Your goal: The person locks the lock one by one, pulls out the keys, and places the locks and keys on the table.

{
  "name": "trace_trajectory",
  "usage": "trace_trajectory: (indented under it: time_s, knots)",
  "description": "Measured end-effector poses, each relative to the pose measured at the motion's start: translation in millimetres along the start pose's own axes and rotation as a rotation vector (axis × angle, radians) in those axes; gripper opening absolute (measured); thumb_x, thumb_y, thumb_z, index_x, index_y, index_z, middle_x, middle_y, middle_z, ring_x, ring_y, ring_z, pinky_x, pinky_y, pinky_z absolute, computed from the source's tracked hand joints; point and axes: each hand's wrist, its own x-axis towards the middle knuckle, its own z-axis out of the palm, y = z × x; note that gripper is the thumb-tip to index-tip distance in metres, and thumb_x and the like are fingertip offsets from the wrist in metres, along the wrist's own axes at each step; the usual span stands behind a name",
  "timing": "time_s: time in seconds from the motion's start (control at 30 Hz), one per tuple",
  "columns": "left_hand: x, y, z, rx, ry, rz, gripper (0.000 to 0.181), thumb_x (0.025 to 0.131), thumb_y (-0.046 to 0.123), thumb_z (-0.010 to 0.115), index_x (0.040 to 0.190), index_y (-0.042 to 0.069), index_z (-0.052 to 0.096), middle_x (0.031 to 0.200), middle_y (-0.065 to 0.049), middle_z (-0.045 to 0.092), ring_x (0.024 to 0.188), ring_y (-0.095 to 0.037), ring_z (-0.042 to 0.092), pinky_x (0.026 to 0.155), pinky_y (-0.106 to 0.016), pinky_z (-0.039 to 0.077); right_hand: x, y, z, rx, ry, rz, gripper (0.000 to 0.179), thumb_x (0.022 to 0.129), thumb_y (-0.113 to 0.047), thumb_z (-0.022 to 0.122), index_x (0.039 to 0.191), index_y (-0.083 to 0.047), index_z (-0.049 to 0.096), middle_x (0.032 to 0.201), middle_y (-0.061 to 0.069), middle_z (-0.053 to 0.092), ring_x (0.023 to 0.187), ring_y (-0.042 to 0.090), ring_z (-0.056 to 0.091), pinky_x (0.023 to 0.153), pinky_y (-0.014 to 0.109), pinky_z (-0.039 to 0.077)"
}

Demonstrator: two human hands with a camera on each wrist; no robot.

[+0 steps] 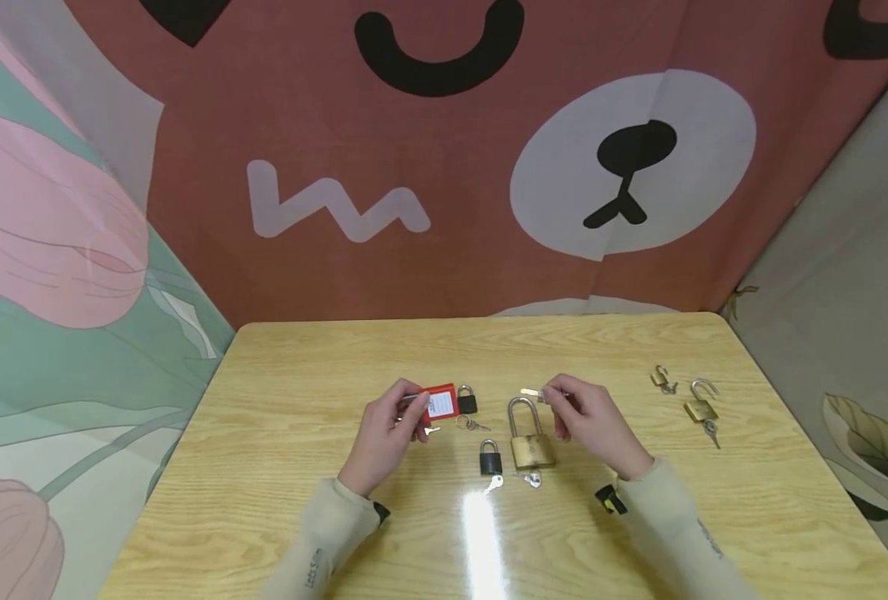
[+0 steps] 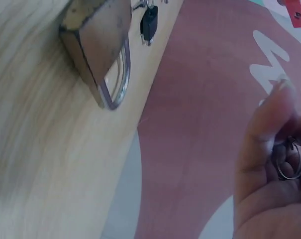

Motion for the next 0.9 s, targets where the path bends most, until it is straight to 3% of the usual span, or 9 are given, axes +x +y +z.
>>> trace_trajectory:
  time_s: [0.2,0.37,0.47,0.63,0.77,0.9]
  knots:
    - [-0.1,1.7,-3.0,-0.009,-0.018,-0.007,0.023,0.108,0.033,0.058,0.109,0.011,0.065,0.084,-0.020,0.068,0.062,-0.017,0.064,0.056,-0.026,0.056,8.3,2,16,0.006,-0.081,0.043,0.019,0.109,-0.017,0.054,0.103,-0.007,0.069,0.062,0.003,0.058,0.053,0.016,0.059,0.048,0.030,0.052]
    - [-0.3,0.4,-3.6,-0.009,-0.020,-0.003,0.022,0.108,0.032,0.058,0.108,0.011,0.065,0.084,-0.021,0.068,0.061,-0.018,0.065,0.056,-0.031,0.058,13.3,-1,36,-0.025,-0.236,0.064,0.021,0.109,-0.016,0.054,0.117,-0.003,0.068,0.074,0.014,0.064,0.058,0.021,0.062,0.053,0.030,0.055]
    - [-0.7,-0.9,-3.9,-0.011,-0.024,-0.008,0.021,0.108,0.031,0.058,0.107,0.011,0.065,0.083,-0.018,0.068,0.061,-0.018,0.065,0.056,-0.032,0.058,15.0,-3,50,-0.097,-0.337,0.017,0.021,0.107,-0.013,0.057,0.120,-0.004,0.070,0.086,0.015,0.070,0.059,0.017,0.062,0.057,0.027,0.054]
    - [-2.3,-2.8,-5.1,-0.001,-0.030,-0.010,0.020,0.108,0.029,0.058,0.105,0.011,0.065,0.079,-0.014,0.067,0.060,-0.017,0.065,0.054,-0.028,0.056,17.5,-8,77,-0.252,-0.437,-0.106,0.015,0.103,-0.012,0.064,0.113,-0.011,0.075,0.102,0.002,0.075,0.077,0.002,0.062,0.071,0.025,0.055]
    - [-3.6,-3.3,-6.1,0.006,-0.035,-0.015,0.021,0.108,0.030,0.058,0.106,0.011,0.066,0.079,-0.011,0.067,0.060,-0.017,0.065,0.055,-0.037,0.058,19.4,-11,94,-0.327,-0.476,-0.184,0.011,0.100,-0.009,0.067,0.105,-0.012,0.077,0.101,-0.002,0.075,0.090,0.005,0.066,0.081,0.027,0.056]
    - [-4.3,-4.6,-6.7,0.013,-0.043,-0.006,0.023,0.108,0.033,0.057,0.107,0.012,0.066,0.080,-0.013,0.067,0.060,-0.017,0.065,0.056,-0.043,0.059,20.4,-12,104,-0.367,-0.494,-0.184,0.010,0.099,-0.011,0.068,0.104,-0.013,0.077,0.101,-0.003,0.075,0.093,0.009,0.066,0.084,0.029,0.056]
